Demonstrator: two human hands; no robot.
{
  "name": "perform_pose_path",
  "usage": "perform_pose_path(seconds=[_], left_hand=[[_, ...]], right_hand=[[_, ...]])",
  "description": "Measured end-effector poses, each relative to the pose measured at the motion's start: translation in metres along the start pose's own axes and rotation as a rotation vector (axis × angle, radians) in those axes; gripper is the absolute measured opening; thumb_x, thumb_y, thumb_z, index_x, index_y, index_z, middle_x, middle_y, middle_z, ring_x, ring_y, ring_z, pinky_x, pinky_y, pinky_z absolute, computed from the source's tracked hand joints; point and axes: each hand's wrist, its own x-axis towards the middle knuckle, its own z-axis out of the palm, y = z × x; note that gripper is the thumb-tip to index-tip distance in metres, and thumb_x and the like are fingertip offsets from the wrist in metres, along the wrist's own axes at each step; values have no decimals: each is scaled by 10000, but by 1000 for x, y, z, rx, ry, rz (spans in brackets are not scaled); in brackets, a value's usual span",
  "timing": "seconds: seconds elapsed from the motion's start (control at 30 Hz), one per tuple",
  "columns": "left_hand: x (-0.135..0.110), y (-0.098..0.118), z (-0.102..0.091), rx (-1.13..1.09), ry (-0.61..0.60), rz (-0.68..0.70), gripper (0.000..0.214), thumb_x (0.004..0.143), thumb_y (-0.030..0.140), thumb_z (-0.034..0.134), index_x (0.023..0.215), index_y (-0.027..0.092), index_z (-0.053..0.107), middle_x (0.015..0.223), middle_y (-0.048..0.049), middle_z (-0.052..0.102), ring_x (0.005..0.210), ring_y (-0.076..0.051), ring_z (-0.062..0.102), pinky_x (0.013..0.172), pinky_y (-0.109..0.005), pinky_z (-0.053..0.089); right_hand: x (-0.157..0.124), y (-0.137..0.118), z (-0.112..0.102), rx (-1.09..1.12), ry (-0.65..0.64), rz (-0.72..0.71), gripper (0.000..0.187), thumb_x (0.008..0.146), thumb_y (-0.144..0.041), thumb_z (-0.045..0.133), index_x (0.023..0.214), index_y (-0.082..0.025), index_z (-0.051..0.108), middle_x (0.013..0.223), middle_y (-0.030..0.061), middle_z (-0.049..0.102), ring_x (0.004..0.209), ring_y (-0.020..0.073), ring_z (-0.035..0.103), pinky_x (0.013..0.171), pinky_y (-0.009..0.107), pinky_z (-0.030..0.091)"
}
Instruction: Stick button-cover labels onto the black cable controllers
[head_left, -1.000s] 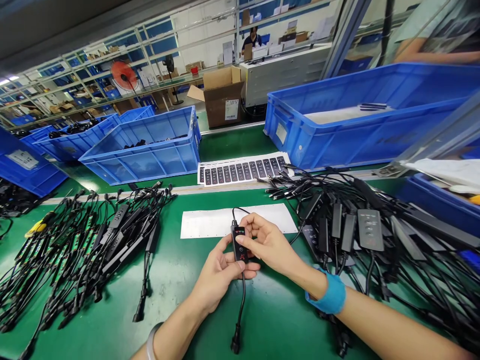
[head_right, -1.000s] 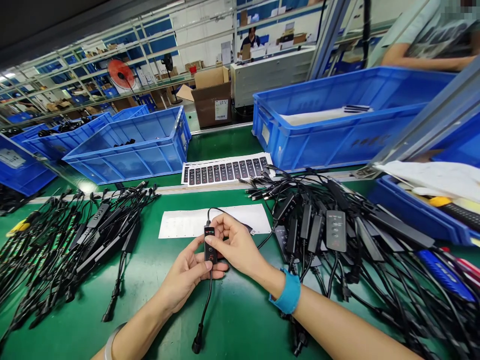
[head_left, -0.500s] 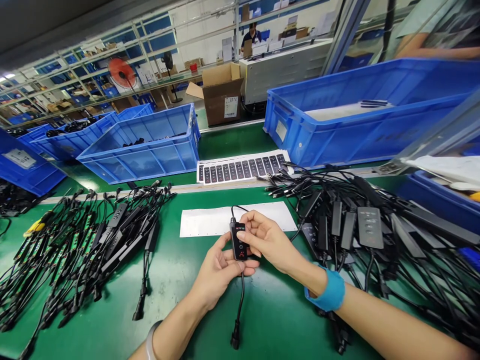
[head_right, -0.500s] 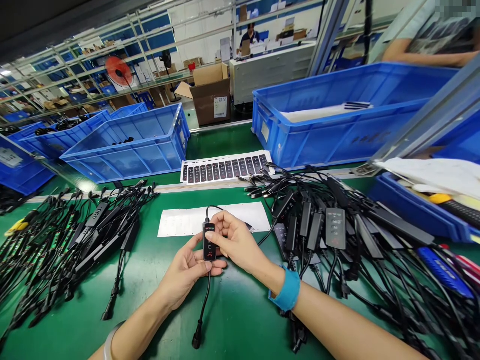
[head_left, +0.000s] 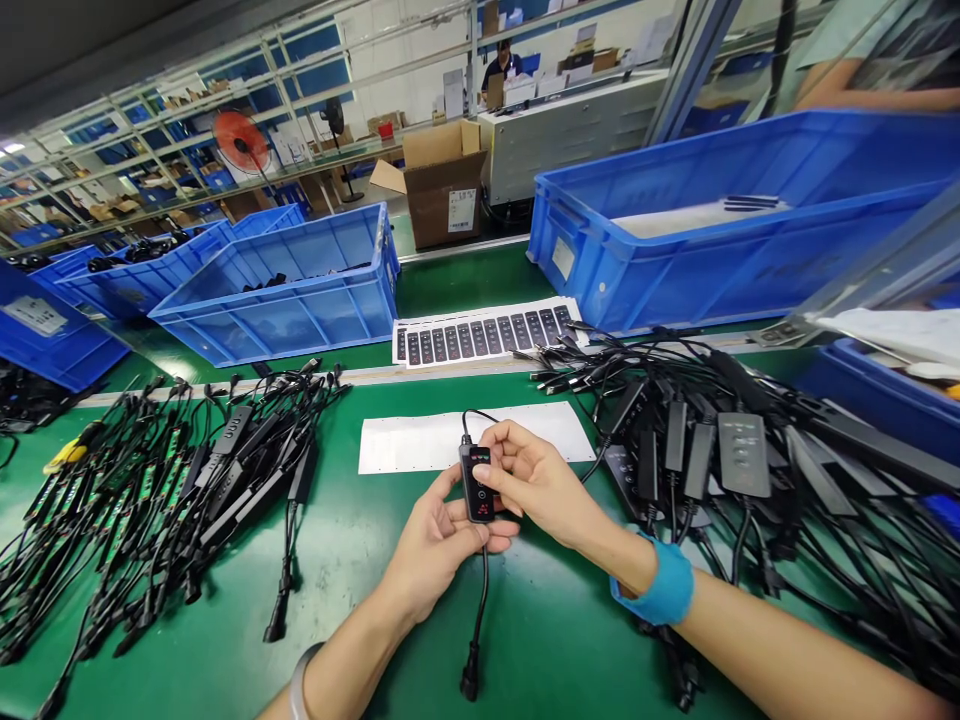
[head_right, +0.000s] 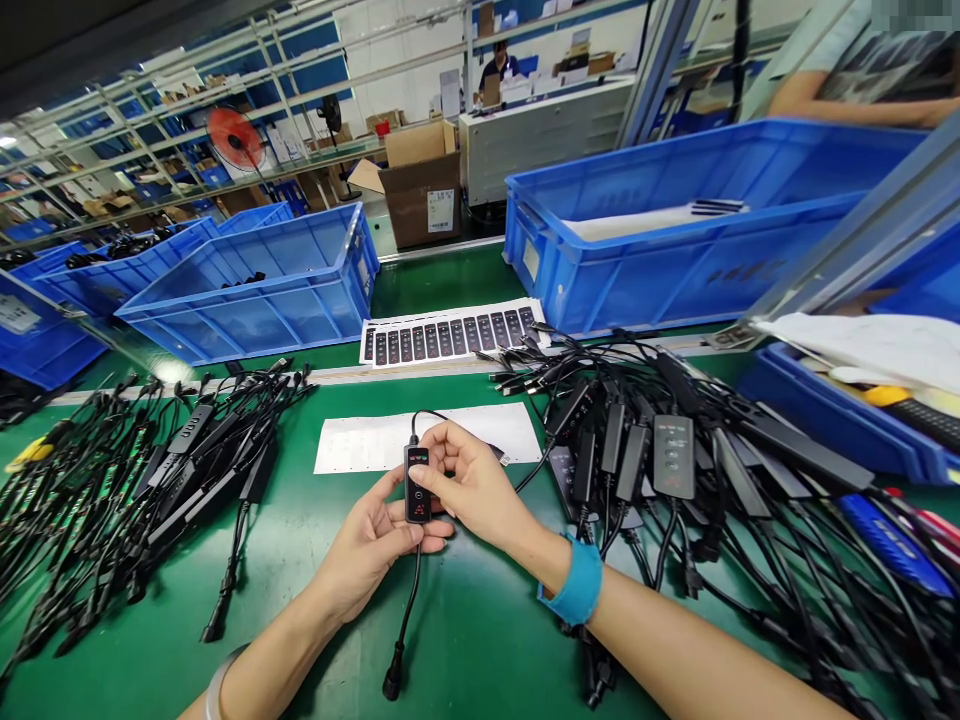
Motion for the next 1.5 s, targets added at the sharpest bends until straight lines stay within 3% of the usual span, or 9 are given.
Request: perform_pose_path(seconds=[0.73, 0.97, 1.13, 1.5], left_hand=[[0, 3, 2, 20, 16, -7, 682, 715, 260, 797, 1285, 128, 447, 972, -126, 712, 866, -220, 701, 796, -328, 537], [-2, 1, 3, 48, 62, -10, 811, 710, 301, 800, 1375, 133, 368, 893, -89, 717, 853, -231, 706, 782, -340, 541], [-1, 3, 2, 40, 12, -3, 677, 716, 251, 798, 1290, 147, 453, 970, -110, 709, 879, -227, 704, 797, -320, 539], [0, 1, -3, 4, -27, -32, 669, 717, 180, 791, 1288, 150, 442, 1050, -155, 703, 913, -249, 702, 815, -337, 536]], right_hand=[[-1, 0, 1, -47, 4, -31, 244, 796, -348, 679, 891, -208, 504, 686, -55, 429, 529, 76, 394, 417, 175, 375], [-2, 1, 2, -175, 46, -97, 223, 784, -313, 673, 903, -193, 528, 697, -33, 443, 594, 100, 446, 451, 185, 412], [-3, 1, 1, -107, 54, -69, 217, 810, -327, 666, 902, -202, 515, 714, -31, 450, 587, 95, 452, 437, 180, 421], [0, -1, -5, 74, 123, -33, 312, 803, -400, 692, 933, -211, 481, 733, -63, 470, 421, 27, 391, 347, 156, 323]])
